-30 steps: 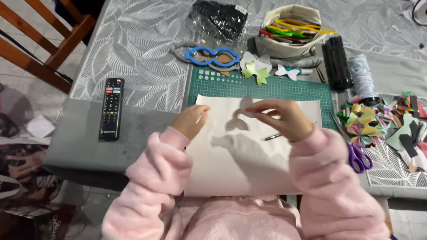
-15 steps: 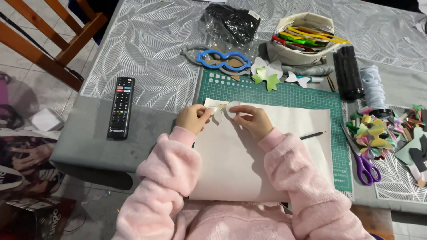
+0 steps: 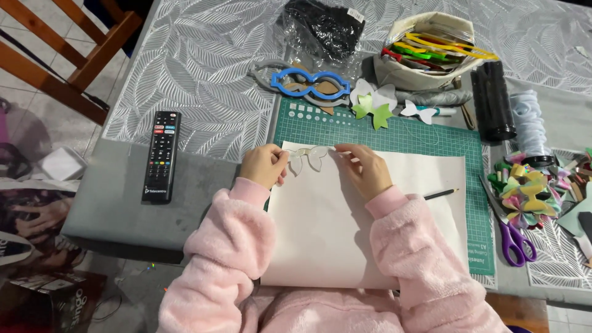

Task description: The person is tracing various bow-shaped templates onto a white sheet of leather or synthetic material using a pen on a cutting mat.

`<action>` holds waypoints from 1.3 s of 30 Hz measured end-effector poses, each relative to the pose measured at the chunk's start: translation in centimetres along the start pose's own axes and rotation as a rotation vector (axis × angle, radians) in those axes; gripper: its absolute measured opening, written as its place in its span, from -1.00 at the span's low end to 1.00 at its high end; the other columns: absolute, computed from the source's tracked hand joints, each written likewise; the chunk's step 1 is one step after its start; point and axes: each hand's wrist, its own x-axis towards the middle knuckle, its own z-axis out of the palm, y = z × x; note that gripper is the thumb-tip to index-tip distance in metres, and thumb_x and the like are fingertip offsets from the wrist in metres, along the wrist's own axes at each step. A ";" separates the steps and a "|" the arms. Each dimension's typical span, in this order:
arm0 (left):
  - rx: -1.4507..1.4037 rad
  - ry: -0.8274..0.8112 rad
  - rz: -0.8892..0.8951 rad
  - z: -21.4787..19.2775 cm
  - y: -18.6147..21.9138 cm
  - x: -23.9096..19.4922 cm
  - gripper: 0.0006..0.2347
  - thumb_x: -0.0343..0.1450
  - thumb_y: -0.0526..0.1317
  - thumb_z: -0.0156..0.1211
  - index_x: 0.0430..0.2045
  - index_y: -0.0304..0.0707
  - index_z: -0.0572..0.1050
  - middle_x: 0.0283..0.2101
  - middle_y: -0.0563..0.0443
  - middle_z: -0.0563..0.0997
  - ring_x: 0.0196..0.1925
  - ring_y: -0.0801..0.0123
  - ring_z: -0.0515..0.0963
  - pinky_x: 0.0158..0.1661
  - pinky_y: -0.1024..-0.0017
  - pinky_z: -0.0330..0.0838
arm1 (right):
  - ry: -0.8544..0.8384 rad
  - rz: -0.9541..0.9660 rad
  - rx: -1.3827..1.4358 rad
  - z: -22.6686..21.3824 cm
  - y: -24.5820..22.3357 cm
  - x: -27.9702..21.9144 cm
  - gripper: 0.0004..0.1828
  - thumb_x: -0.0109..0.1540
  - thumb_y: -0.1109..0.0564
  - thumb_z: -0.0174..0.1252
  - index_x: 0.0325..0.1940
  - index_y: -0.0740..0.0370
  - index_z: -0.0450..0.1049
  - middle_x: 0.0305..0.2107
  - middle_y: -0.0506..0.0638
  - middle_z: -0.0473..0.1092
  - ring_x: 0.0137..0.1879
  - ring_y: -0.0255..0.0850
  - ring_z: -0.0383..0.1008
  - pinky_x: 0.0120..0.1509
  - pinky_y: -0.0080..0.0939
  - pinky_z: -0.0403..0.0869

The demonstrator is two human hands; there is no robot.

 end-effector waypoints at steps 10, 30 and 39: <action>0.084 -0.028 -0.029 -0.1 1.7 0.1 -0.83 0.45 -0.23 0.19 -0.42 -0.40 0.59 -0.62 0.01 0.66 -0.67 0.43 0.65 -0.60 0.46 0.51 | -0.004 -0.129 -0.155 -0.1 0.0 -0.1 -0.74 0.31 0.30 0.12 0.06 0.17 0.56 -0.13 0.04 0.55 -0.21 -0.14 0.61 -0.14 -0.22 0.60; 0.160 -0.070 -0.077 -0.3 2.0 1.8 -0.83 0.42 -0.20 0.24 -0.41 -0.37 0.57 -0.63 0.02 0.65 -0.68 0.42 0.64 -0.58 0.47 0.50 | -0.013 -0.126 -0.157 -0.2 -0.3 0.1 -0.77 0.31 0.30 0.11 0.01 0.18 0.58 -0.15 0.02 0.55 -0.28 -0.18 0.58 -0.18 -0.24 0.57; 0.168 -0.071 -0.063 -0.3 2.0 2.0 -0.84 0.43 -0.21 0.22 -0.42 -0.38 0.57 -0.63 0.02 0.66 -0.68 0.44 0.65 -0.58 0.49 0.51 | -0.019 -0.226 -0.250 -0.2 -0.4 0.0 -0.72 0.30 0.31 0.11 0.02 0.11 0.60 -0.09 -0.01 0.53 -0.12 -0.09 0.57 -0.08 -0.17 0.55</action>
